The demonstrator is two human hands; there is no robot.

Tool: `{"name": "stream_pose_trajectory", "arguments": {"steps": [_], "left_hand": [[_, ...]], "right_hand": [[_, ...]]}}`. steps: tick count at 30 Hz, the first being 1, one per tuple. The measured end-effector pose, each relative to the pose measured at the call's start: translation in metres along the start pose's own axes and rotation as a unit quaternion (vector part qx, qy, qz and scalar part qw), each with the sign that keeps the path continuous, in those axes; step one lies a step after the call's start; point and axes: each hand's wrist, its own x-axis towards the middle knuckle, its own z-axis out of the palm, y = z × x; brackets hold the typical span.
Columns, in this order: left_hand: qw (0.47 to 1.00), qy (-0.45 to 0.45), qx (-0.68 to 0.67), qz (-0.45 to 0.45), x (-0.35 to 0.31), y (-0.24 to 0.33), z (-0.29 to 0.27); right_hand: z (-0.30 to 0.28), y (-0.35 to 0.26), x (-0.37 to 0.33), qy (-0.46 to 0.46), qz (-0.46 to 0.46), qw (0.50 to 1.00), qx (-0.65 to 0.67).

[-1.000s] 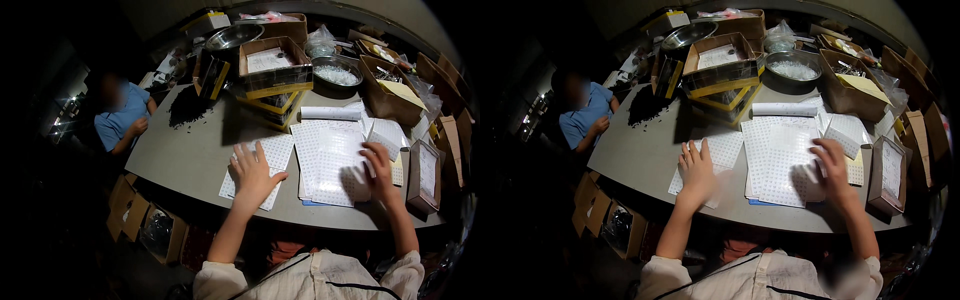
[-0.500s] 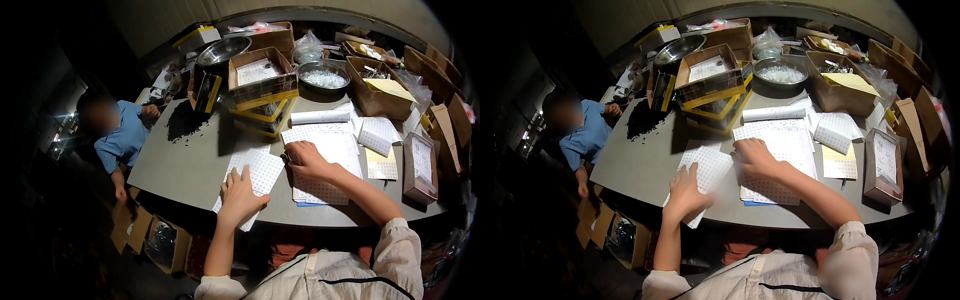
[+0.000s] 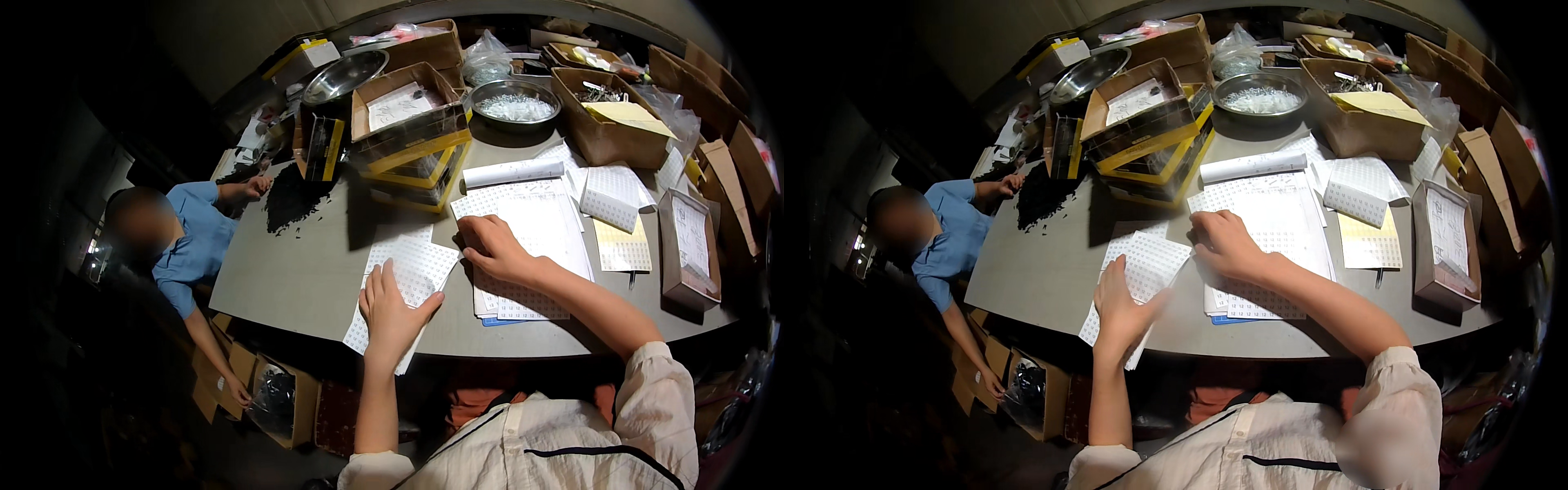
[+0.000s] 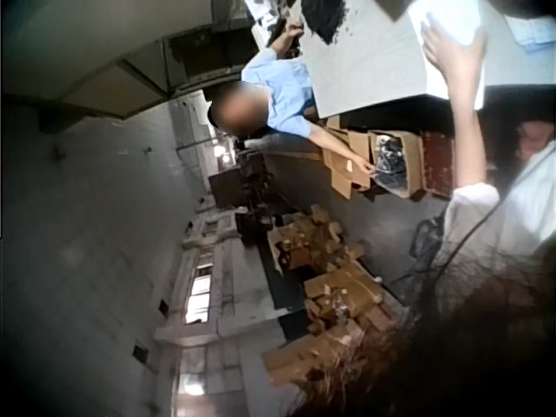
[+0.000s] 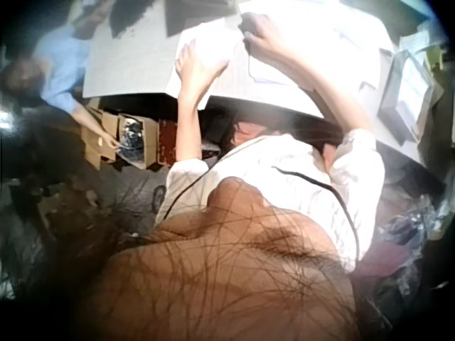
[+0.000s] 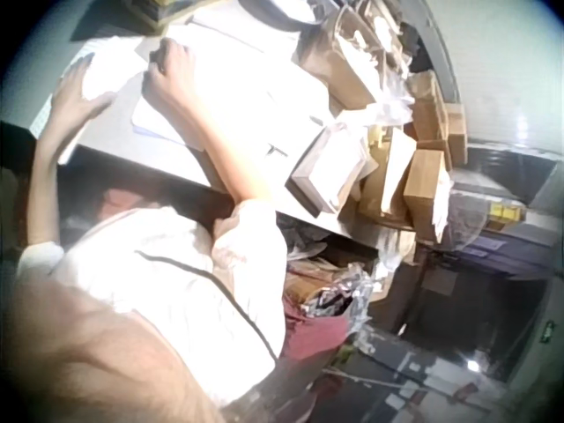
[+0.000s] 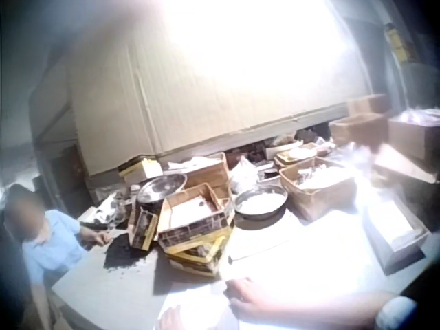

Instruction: The person repeatedly picks up sheets of small stickers, peels them off, and places them into a small box. They handle multiple sticker sheets and a yellow backing sheet, organizing them on a cluttered table.

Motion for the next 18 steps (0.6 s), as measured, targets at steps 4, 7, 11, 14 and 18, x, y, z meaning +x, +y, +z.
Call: {"name": "stream_pose_trajectory", "arguments": {"steps": [4, 7, 11, 14, 18], "left_hand": [[0.999, 0.032, -0.025, 0.006, -0.006, -0.007, 0.007], [0.998, 0.051, -0.027, 0.018, -0.007, -0.007, 0.011], [0.996, 0.080, -0.028, 0.028, -0.009, -0.008, 0.010], [0.995, 0.083, -0.037, 0.032, -0.010, -0.008, 0.011], [0.995, 0.060, 0.022, 0.072, -0.013, -0.011, 0.005]], "right_hand": [[-0.001, -0.002, 0.001, -0.001, 0.026, 0.999, 0.028], [0.005, 0.001, 0.001, 0.005, 0.000, 1.000, 0.020], [0.019, -0.008, 0.002, 0.014, -0.046, 0.999, -0.018], [0.022, -0.022, 0.006, 0.008, -0.012, 1.000, 0.001], [0.017, -0.025, 0.012, -0.038, 0.045, 0.992, 0.111]]}}
